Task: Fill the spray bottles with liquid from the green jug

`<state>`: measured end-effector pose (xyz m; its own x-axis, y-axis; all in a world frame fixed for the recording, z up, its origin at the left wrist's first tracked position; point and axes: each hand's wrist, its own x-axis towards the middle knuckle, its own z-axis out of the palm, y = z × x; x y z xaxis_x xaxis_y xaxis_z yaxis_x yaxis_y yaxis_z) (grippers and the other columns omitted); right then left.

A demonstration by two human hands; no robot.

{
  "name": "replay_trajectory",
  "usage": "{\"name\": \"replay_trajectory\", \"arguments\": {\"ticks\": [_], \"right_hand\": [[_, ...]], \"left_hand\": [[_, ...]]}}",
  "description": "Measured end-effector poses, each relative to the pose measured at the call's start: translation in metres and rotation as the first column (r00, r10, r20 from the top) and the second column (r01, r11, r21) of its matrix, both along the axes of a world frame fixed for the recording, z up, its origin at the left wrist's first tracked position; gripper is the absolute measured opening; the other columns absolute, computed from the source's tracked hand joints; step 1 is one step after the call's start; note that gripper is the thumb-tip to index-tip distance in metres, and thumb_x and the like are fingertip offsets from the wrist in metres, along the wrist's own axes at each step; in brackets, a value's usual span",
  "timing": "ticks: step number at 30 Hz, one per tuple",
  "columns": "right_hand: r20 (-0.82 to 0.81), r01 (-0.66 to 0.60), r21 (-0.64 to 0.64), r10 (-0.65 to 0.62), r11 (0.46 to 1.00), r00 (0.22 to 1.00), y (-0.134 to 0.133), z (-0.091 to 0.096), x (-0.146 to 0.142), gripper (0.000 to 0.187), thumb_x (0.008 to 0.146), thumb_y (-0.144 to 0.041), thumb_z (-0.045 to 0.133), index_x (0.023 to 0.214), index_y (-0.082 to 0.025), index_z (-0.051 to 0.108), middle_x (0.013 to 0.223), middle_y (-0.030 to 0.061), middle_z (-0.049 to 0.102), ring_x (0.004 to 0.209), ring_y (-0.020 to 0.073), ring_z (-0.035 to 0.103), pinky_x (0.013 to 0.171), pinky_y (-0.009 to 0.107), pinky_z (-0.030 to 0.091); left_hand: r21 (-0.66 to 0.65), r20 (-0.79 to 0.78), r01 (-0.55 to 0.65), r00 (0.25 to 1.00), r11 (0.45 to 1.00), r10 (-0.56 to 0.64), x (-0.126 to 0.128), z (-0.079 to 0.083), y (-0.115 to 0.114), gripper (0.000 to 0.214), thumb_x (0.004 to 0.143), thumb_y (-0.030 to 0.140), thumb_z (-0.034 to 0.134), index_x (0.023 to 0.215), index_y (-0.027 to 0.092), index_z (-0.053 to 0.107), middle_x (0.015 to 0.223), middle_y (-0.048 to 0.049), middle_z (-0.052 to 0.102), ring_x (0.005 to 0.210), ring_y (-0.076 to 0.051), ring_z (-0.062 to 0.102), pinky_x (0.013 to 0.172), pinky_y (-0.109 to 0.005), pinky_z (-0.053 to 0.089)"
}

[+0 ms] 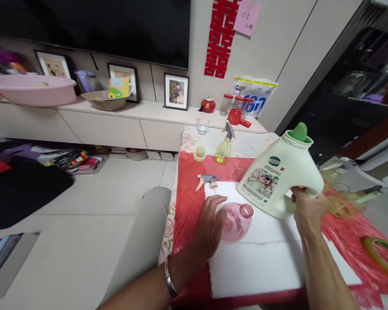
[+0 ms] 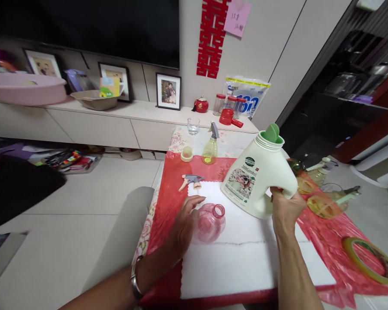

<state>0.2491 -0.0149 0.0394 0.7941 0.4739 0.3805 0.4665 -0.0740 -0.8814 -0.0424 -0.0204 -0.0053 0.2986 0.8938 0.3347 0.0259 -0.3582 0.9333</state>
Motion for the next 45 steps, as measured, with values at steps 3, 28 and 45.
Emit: {"name": "replay_trajectory", "arguments": {"ticks": [3, 28, 45], "right_hand": [[-0.037, 0.023, 0.033, -0.022, 0.999, 0.999, 0.001, -0.004, -0.001, 0.023, 0.082, -0.028, 0.072, 0.079, -0.012, 0.057, 0.067, -0.0044, 0.051, 0.057, 0.0064, 0.047, 0.052, 0.018, 0.041], [-0.385, -0.108, 0.007, 0.103, 0.994, 0.917, -0.078, 0.021, 0.044, 0.084, 0.037, -0.036, 0.088, 0.118, -0.019, 0.071, 0.1, 0.0116, 0.071, 0.095, 0.0272, 0.069, 0.084, 0.031, 0.059], [-0.457, -0.098, 0.188, 0.175, 0.977, 0.872, -0.076, 0.002, 0.052, 0.076, 0.041, -0.03, 0.089, 0.113, -0.012, 0.072, 0.088, 0.0108, 0.071, 0.075, 0.018, 0.069, 0.071, 0.017, 0.059]], "left_hand": [[-0.012, 0.026, -0.052, 0.998, 0.999, 0.052, 0.002, 0.002, 0.0, 0.034, 0.104, 0.041, 0.033, 0.126, 0.025, 0.054, 0.128, -0.0089, 0.056, 0.123, -0.023, 0.053, 0.111, -0.046, 0.042], [0.251, -0.794, -0.02, 0.568, 0.968, 0.217, 0.002, 0.04, 0.079, 0.032, 0.097, 0.027, 0.047, 0.123, 0.025, 0.065, 0.105, -0.0108, 0.065, 0.101, -0.027, 0.065, 0.084, -0.04, 0.053], [0.213, -0.874, -0.236, 0.389, 0.948, 0.293, 0.031, 0.037, 0.087, 0.028, 0.092, 0.024, 0.056, 0.117, 0.012, 0.057, 0.111, -0.0187, 0.069, 0.111, -0.032, 0.067, 0.084, -0.038, 0.054]]}}
